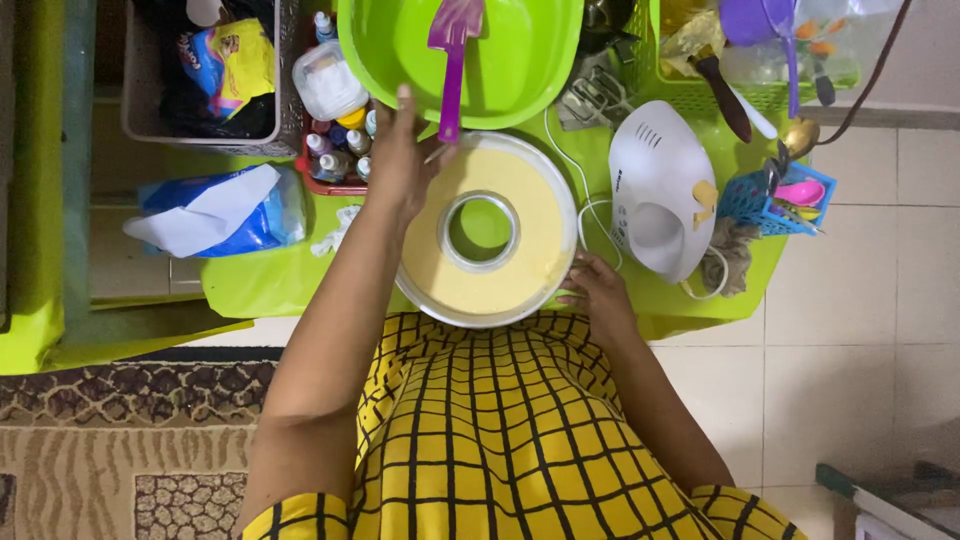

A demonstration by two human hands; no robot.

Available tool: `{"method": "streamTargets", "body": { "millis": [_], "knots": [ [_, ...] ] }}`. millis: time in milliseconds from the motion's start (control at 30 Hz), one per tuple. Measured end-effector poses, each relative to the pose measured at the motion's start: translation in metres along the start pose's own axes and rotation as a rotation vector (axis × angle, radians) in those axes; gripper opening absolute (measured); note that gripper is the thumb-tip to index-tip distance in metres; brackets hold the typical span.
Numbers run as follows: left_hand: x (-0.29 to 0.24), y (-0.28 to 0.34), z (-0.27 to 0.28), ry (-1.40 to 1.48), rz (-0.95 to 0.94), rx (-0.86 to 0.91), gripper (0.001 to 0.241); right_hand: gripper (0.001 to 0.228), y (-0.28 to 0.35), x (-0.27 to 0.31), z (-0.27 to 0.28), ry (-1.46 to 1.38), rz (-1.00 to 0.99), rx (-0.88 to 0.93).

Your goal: Transfer cake batter into a baking pan and place it in the oven.

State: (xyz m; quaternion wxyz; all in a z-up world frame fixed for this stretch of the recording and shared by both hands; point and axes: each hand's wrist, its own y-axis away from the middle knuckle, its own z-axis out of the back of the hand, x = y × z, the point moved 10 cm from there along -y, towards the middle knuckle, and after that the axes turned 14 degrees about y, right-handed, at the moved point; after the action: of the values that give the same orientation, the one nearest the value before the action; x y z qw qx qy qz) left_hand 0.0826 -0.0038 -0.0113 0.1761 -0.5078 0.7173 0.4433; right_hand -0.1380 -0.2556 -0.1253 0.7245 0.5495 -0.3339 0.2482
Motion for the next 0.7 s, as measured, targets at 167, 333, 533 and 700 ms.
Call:
{"method": "streamTargets", "body": {
  "millis": [167,333,533,700],
  "knots": [
    [-0.010,0.043,0.080,-0.628,-0.572,-0.062,0.043,0.040,-0.050,-0.057,0.013,-0.196,0.126,0.019],
    [0.054,0.028,0.174,-0.787,-0.423,-0.102,0.041,0.037,-0.060,-0.047,0.012,-0.201,0.214,0.023],
    [0.074,0.049,0.187,-0.490,-0.103,-0.244,0.036,0.041,-0.043,-0.006,0.016,-0.115,0.304,-0.065],
    [0.075,0.064,0.187,-0.336,-0.273,-0.111,0.032,0.050,-0.043,-0.002,0.014,-0.096,0.317,-0.080]
  ]
}}
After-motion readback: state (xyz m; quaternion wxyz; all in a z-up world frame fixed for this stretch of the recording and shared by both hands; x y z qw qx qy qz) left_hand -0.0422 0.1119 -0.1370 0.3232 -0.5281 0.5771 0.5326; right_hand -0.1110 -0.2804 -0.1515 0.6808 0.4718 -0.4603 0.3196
